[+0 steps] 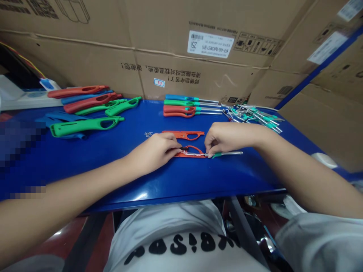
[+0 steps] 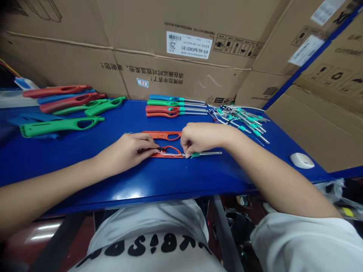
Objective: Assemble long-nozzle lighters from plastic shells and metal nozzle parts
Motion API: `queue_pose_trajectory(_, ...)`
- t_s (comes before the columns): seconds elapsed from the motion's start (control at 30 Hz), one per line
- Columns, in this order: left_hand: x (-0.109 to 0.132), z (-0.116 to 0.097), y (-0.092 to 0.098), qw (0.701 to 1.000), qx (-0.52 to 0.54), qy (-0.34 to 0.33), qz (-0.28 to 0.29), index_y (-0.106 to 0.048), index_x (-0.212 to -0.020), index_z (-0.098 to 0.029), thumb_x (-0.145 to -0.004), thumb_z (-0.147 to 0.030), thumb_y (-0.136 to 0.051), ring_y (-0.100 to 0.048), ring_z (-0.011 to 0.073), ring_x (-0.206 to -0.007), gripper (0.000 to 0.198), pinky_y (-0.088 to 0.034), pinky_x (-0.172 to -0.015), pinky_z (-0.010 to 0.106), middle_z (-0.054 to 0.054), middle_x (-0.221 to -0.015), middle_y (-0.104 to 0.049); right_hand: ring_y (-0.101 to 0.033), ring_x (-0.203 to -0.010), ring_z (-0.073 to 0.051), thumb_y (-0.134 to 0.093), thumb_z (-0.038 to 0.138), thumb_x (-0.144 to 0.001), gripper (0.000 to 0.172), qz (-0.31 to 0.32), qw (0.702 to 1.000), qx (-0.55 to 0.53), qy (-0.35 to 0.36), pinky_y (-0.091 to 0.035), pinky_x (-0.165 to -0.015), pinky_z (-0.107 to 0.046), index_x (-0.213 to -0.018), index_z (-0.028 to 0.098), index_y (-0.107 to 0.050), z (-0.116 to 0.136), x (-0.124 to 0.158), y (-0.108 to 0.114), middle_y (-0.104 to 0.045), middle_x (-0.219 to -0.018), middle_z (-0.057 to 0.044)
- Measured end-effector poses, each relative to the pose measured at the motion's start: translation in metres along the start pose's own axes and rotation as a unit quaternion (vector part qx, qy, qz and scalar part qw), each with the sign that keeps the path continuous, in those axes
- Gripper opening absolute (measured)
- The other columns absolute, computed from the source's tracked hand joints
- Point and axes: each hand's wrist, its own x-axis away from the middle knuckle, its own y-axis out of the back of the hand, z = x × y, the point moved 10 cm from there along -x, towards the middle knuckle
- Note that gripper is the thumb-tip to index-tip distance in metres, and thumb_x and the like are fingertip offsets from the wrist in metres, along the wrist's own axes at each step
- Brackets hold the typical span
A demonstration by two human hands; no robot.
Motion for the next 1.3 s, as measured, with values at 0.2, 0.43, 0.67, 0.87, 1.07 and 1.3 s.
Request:
queue_pose_trajectory(0.2,-0.001,-0.001,0.001,1.000,-0.001,-0.001,0.000,-0.079,-0.100,-0.016,-0.096,-0.020,-0.061,-0.070,0.0193,-0.083,0.019,-0.053,-0.076,0.029,0.007,-0.094,-0.074,-0.061,-0.058,-0.013,-0.076,0.020,-0.079,0.005,0.029,0.995,0.086,-0.039,-0.034,-0.055,-0.025,-0.079,0.018,-0.081,0.003,-0.012,-0.001,-0.076,-0.069,-0.002)
queue_pose_trajectory(0.43,0.000,-0.002,-0.001,1.000,-0.012,-0.001,0.004,-0.078,-0.101,-0.014,-0.096,-0.017,-0.061,-0.070,0.0194,-0.084,0.018,-0.054,-0.077,0.030,0.007,-0.095,-0.074,-0.060,-0.060,-0.014,-0.070,0.019,-0.081,0.011,0.059,0.990,0.118,-0.054,-0.031,-0.057,-0.026,-0.082,0.016,-0.080,0.011,-0.012,-0.002,-0.075,-0.073,-0.005)
queue_pose_trajectory(0.67,0.001,-0.003,-0.001,1.000,-0.013,-0.002,0.001,-0.079,-0.099,-0.014,-0.094,-0.016,-0.064,-0.070,0.0193,-0.083,0.016,-0.054,-0.076,0.029,0.007,-0.094,-0.074,-0.064,-0.070,-0.022,-0.053,0.002,-0.085,0.029,0.042,0.949,0.301,-0.081,-0.027,-0.056,-0.031,-0.084,0.014,-0.079,0.041,-0.001,-0.010,-0.073,-0.076,-0.013)
queue_pose_trajectory(0.87,-0.001,-0.003,0.001,1.000,-0.009,0.000,0.006,-0.079,-0.100,-0.013,-0.094,-0.016,-0.063,-0.069,0.0192,-0.082,0.017,-0.053,-0.075,0.030,0.007,-0.092,-0.072,-0.065,-0.071,-0.023,-0.072,0.017,-0.083,0.008,0.031,0.965,0.238,-0.105,-0.031,-0.060,-0.031,-0.083,0.014,-0.079,0.024,-0.007,0.000,-0.074,-0.077,-0.012)
queue_pose_trajectory(1.07,0.001,0.004,0.004,0.999,-0.013,0.029,0.006,-0.080,-0.099,-0.015,-0.093,-0.015,-0.062,-0.069,0.0195,-0.084,0.019,-0.053,-0.076,0.029,0.007,-0.092,-0.073,-0.061,-0.063,-0.016,-0.075,0.022,-0.082,0.006,-0.003,0.995,0.055,-0.080,-0.035,-0.061,-0.029,-0.079,0.016,-0.075,-0.004,-0.015,0.009,-0.072,-0.071,-0.004)
queue_pose_trajectory(1.3,0.002,0.009,0.004,0.998,-0.011,0.059,0.024,-0.080,-0.097,-0.017,-0.093,-0.014,-0.059,-0.070,0.0207,-0.086,0.022,-0.054,-0.080,0.032,0.007,-0.096,-0.075,-0.061,-0.075,-0.015,-0.077,0.022,-0.079,0.024,-0.123,0.991,0.007,-0.043,-0.038,-0.064,-0.024,-0.102,0.018,-0.069,0.002,-0.002,0.014,-0.070,-0.090,-0.003)
